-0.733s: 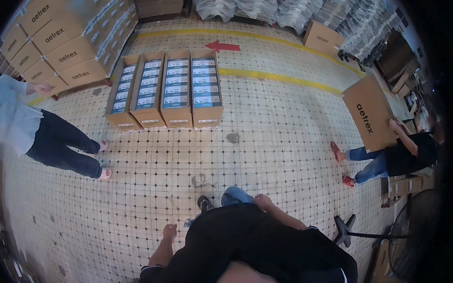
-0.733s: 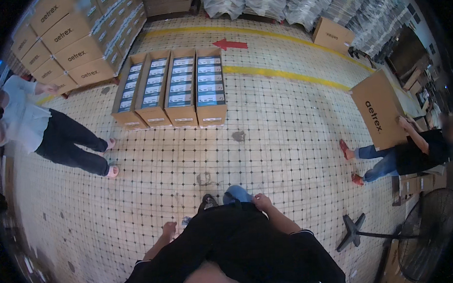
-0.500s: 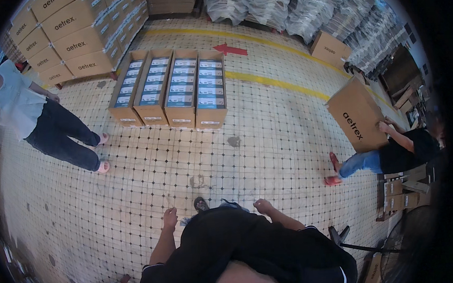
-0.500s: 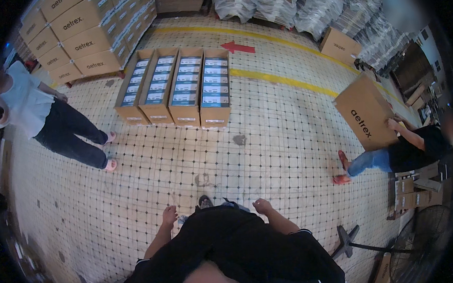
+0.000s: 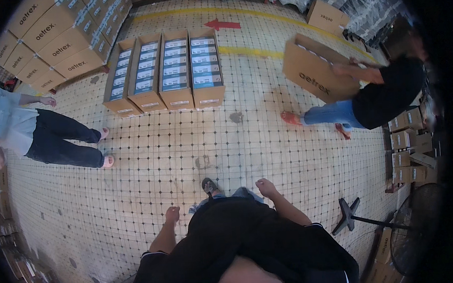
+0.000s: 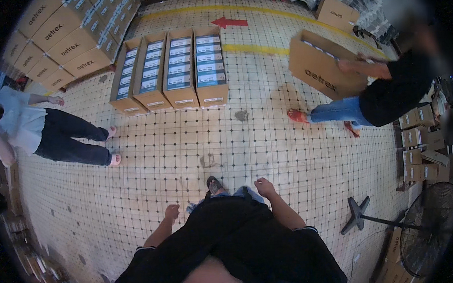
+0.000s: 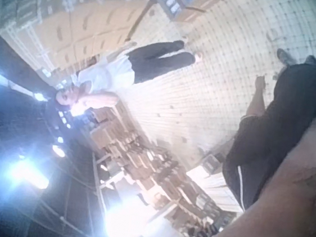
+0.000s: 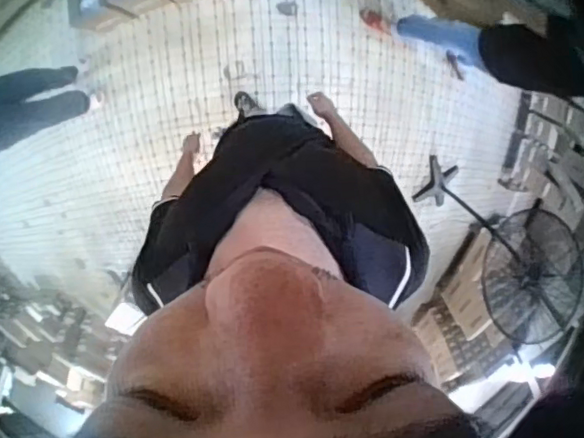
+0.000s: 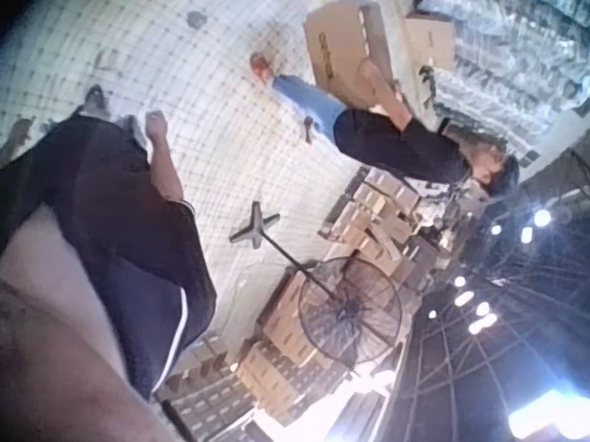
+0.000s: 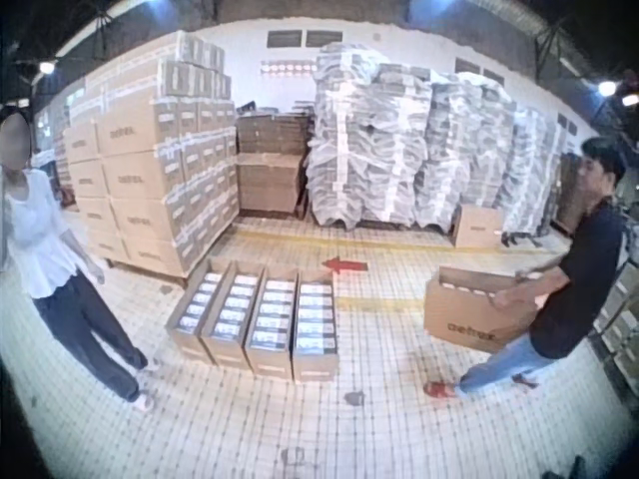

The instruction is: The person opens a large cardboard box and arranges smaller product boxes inside it. They repeatedly open and close the flaps of the large box while organizing the contents.

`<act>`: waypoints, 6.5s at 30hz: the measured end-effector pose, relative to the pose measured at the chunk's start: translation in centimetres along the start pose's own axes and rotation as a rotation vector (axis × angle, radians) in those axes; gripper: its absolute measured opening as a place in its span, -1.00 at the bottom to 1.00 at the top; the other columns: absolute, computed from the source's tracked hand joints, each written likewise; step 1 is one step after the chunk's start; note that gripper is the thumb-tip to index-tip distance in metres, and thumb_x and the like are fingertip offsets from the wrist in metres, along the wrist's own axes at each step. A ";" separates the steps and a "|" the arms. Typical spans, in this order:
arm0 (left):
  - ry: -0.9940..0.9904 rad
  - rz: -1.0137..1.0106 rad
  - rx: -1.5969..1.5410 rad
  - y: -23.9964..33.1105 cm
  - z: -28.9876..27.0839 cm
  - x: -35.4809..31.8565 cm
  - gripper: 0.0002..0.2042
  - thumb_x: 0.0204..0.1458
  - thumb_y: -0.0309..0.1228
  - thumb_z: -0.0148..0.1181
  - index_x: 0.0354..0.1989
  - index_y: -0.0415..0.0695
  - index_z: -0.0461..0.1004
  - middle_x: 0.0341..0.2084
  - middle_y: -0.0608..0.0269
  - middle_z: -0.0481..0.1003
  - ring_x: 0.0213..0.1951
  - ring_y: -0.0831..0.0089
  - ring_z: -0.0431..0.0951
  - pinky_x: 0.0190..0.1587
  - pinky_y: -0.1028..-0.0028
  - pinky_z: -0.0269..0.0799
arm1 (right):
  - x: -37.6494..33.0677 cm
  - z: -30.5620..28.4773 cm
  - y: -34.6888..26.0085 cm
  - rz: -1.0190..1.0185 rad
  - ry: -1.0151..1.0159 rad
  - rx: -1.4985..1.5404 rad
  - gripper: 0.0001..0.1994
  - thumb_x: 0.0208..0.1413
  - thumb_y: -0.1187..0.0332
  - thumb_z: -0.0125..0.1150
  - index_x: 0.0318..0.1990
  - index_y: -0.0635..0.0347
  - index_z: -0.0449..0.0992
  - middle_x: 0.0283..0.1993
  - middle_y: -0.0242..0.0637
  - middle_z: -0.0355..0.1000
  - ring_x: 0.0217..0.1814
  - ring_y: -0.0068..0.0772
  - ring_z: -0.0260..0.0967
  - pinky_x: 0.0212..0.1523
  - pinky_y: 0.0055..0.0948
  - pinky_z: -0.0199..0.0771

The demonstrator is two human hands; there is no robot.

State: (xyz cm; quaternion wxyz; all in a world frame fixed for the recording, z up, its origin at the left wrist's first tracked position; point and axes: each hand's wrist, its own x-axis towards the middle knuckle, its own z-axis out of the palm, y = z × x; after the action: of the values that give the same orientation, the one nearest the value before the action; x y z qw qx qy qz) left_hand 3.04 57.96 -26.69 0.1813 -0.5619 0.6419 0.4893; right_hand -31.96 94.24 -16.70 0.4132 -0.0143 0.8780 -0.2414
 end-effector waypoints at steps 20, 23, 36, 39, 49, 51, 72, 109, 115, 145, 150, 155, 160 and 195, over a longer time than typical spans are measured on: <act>-0.030 0.067 -0.025 4.1 3.2 -0.7 -0.56 0.12 -0.11 0.20 0.00 -0.22 0.52 -0.04 -0.15 0.54 0.06 0.04 0.53 0.08 0.20 0.44 | -0.3 -1.2 3.9 -0.024 0.075 -0.103 -0.49 0.15 -0.05 0.13 0.03 0.20 0.54 0.00 0.03 0.54 0.10 0.00 0.48 0.12 -0.17 0.45; -0.141 0.280 0.444 -0.5 3.8 -0.7 -0.57 0.13 -0.10 0.19 -0.01 -0.21 0.53 -0.04 -0.10 0.55 0.09 0.06 0.51 0.15 0.22 0.39 | 0.4 -2.4 1.0 -0.079 0.088 -0.088 -0.50 0.16 -0.04 0.13 0.06 0.17 0.53 0.00 0.02 0.55 0.09 0.02 0.49 0.11 -0.18 0.46; -0.034 0.063 0.062 8.1 3.5 -2.2 -0.61 0.14 -0.13 0.21 -0.06 -0.22 0.53 -0.25 0.02 0.58 -0.33 0.27 0.61 -0.23 0.36 0.54 | -0.5 -4.5 4.8 0.121 0.044 -0.066 -0.44 0.21 -0.11 -0.02 0.06 0.23 0.52 0.01 0.11 0.52 0.13 0.14 0.44 0.19 -0.07 0.38; -0.068 0.087 -0.081 13.3 3.2 -0.7 -0.57 0.14 -0.13 0.20 0.03 -0.23 0.49 -0.24 0.03 0.57 -0.33 0.28 0.60 -0.21 0.37 0.54 | 1.3 -5.1 6.9 0.035 0.098 -0.092 -0.50 0.25 -0.01 -0.03 -0.07 0.34 0.50 -0.08 0.14 0.53 0.04 0.15 0.47 0.05 -0.06 0.44; 0.038 0.008 0.026 23.3 6.4 3.4 -0.54 0.13 -0.15 0.21 0.08 -0.22 0.46 -0.15 0.02 0.57 -0.16 0.25 0.59 -0.05 0.31 0.49 | 15.9 -11.8 10.3 0.163 -0.023 -0.158 -0.47 0.27 0.00 -0.15 0.03 0.33 0.49 0.02 0.23 0.47 0.15 0.25 0.40 0.19 -0.02 0.37; 0.010 -0.149 -0.075 26.1 8.3 2.5 -0.55 0.12 -0.15 0.23 0.06 -0.22 0.48 -0.17 0.03 0.58 -0.17 0.27 0.58 -0.05 0.32 0.49 | 18.7 -15.2 9.1 0.059 -0.049 -0.336 -0.62 0.29 0.17 -0.10 0.05 0.22 0.49 -0.02 0.16 0.49 0.13 0.15 0.43 0.16 -0.03 0.41; 0.230 0.656 0.412 60.4 29.7 31.4 -0.60 0.28 -0.07 -0.06 -0.12 -0.17 0.51 -0.30 -0.11 0.58 -0.16 -0.08 0.57 -0.10 0.06 0.46 | 57.5 -22.3 -9.3 -0.478 0.594 -0.279 -0.57 0.32 -0.03 -0.07 -0.06 0.16 0.48 -0.11 0.02 0.47 -0.06 0.11 0.48 -0.07 -0.02 0.52; 0.635 0.864 0.495 76.7 20.0 39.4 -0.55 0.17 -0.08 -0.06 -0.19 -0.23 0.61 -0.14 -0.22 0.56 -0.03 -0.12 0.56 0.03 0.04 0.45 | 61.2 -33.4 -24.5 -0.620 0.803 -0.565 -0.53 0.36 -0.04 -0.18 -0.10 0.09 0.60 -0.09 -0.16 0.59 -0.04 -0.09 0.57 -0.07 -0.09 0.57; 0.676 0.897 0.494 78.4 18.6 38.9 -0.57 0.14 -0.08 -0.04 -0.20 -0.20 0.62 -0.12 -0.17 0.57 -0.02 -0.11 0.55 0.04 0.06 0.44 | 61.5 -34.7 -26.5 -0.693 0.822 -0.523 -0.48 0.34 -0.09 -0.18 -0.14 0.10 0.62 -0.12 -0.05 0.58 -0.05 0.03 0.54 -0.02 -0.03 0.53; 0.606 1.188 0.713 65.5 30.3 40.1 -0.68 0.11 -0.10 0.21 -0.11 -0.06 0.58 0.38 -0.24 0.07 0.43 -0.14 -0.03 0.39 -0.13 -0.15 | 65.5 -21.0 -15.6 -0.976 0.748 -0.394 -0.58 0.17 -0.04 0.19 -0.26 0.19 0.64 0.42 0.17 0.09 0.44 0.25 0.03 0.31 0.09 0.14; 0.594 1.153 0.577 59.0 32.2 36.8 -0.75 0.06 -0.15 0.27 -0.23 -0.04 0.64 0.41 -0.24 0.01 0.46 -0.15 -0.12 0.40 -0.20 -0.30 | 60.7 -17.1 -9.6 -1.064 0.818 -0.243 -0.69 0.13 0.12 0.28 -0.32 0.24 0.61 0.40 0.25 0.08 0.45 0.31 -0.01 0.33 0.07 0.10; 0.609 1.082 0.632 54.4 34.6 35.3 -0.76 0.08 -0.16 0.26 -0.18 0.01 0.63 0.42 -0.26 -0.03 0.45 -0.20 -0.13 0.41 -0.18 -0.32 | 58.5 -14.6 -5.7 -0.998 0.790 -0.345 -0.73 0.15 0.17 0.26 -0.25 0.22 0.61 0.42 0.27 0.03 0.46 0.31 -0.04 0.35 0.06 0.06; 0.609 1.081 0.583 53.7 35.2 36.2 -0.78 0.05 -0.20 0.28 -0.18 0.01 0.63 0.43 -0.28 -0.07 0.46 -0.20 -0.16 0.41 -0.17 -0.32 | 59.1 -14.0 -5.2 -0.995 0.813 -0.339 -0.75 0.14 0.19 0.27 -0.19 0.18 0.61 0.44 0.28 0.00 0.49 0.30 -0.07 0.36 0.06 0.05; 0.653 1.088 0.604 61.1 32.5 39.6 -0.23 -0.08 -0.30 0.02 0.41 -0.27 0.09 0.35 -0.20 0.16 0.47 -0.12 -0.12 0.46 -0.09 -0.41 | 63.5 -17.7 -12.0 -0.730 0.631 -0.180 -0.37 0.03 0.26 0.03 0.32 0.23 0.31 0.47 -0.01 0.07 0.04 0.05 0.51 -0.07 -0.15 0.58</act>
State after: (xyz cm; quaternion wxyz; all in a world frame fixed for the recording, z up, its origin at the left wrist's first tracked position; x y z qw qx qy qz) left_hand -74.19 56.68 -46.57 -0.1428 -0.2043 0.9613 0.1170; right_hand -88.83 76.74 -47.48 0.0125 -0.2829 0.9154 -0.2862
